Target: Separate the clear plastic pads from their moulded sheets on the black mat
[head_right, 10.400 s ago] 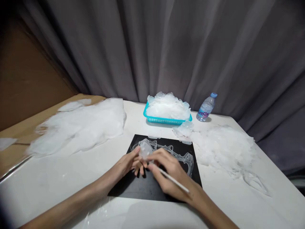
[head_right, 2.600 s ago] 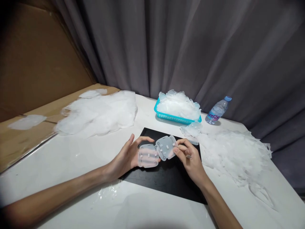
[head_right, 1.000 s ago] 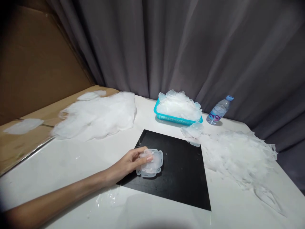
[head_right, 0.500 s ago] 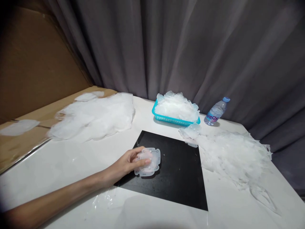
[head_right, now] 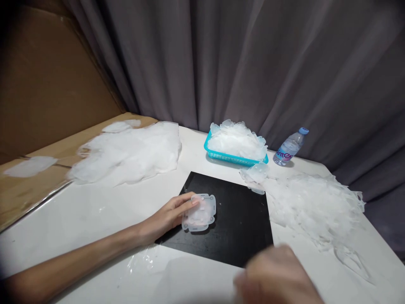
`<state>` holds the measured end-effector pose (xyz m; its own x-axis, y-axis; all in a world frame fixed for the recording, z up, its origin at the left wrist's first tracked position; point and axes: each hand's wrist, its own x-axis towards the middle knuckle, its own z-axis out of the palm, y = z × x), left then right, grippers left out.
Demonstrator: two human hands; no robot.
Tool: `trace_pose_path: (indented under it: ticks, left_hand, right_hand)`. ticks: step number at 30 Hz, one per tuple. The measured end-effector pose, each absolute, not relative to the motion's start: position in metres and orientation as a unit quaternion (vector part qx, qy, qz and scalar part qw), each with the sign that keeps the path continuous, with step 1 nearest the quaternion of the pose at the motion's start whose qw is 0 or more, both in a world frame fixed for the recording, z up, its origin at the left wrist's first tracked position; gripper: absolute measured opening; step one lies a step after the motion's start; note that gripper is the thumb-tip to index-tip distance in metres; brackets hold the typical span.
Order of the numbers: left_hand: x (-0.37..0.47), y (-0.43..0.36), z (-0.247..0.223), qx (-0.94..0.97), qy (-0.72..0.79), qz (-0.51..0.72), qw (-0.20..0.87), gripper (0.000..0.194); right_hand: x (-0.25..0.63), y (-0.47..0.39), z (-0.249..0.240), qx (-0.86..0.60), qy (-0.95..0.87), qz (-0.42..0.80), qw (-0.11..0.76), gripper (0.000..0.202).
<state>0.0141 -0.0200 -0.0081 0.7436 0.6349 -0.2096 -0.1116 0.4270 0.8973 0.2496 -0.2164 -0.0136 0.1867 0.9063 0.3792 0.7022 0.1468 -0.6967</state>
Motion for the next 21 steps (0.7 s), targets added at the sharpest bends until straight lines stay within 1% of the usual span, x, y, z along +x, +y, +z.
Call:
trace_pose_path:
  ticks: [2,3,4,5,8,11,16,17,19,21]
  left_hand:
    - [0.015,-0.020,-0.006,0.465,0.272,0.237,0.808,0.034]
    - [0.015,-0.020,-0.005,0.457,0.273,0.238,0.813,0.035]
    - [0.016,-0.019,-0.003,0.448,0.272,0.239,0.817,0.036]
    - [0.016,-0.019,-0.002,0.440,0.270,0.238,0.822,0.038]
    - [0.018,-0.017,0.003,0.422,0.265,0.226,0.837,0.045]
    - [0.019,-0.015,0.004,0.419,0.261,0.209,0.844,0.050]
    - [0.018,-0.014,0.003,0.445,0.249,0.180,0.841,0.054]
    - [0.017,-0.014,0.002,0.466,0.250,0.171,0.831,0.052]
    - [0.016,-0.013,0.001,0.531,0.257,0.158,0.792,0.043]
    - [0.015,-0.012,0.000,0.585,0.259,0.148,0.754,0.036]
  right_hand:
    - [0.245,-0.178,-0.001,-0.614,-0.632,0.089,0.464,0.028]
    - [0.243,-0.159,0.004,-0.588,-0.641,0.072,0.488,0.024]
    - [0.240,-0.142,0.007,-0.571,-0.653,0.056,0.495,0.019]
    - [0.237,-0.127,0.007,-0.570,-0.660,0.051,0.487,0.017]
    - [0.227,-0.105,-0.006,-0.600,-0.669,0.088,0.429,0.023]
    - [0.219,-0.107,-0.022,-0.606,-0.681,0.133,0.388,0.013]
    - [0.214,-0.115,-0.025,-0.581,-0.665,0.160,0.441,0.017]
    - [0.215,-0.115,-0.024,-0.575,-0.669,0.177,0.437,0.018]
    - [0.218,-0.112,-0.021,-0.553,-0.693,0.205,0.414,0.021]
    - [0.225,-0.105,-0.021,-0.533,-0.732,0.198,0.374,0.026]
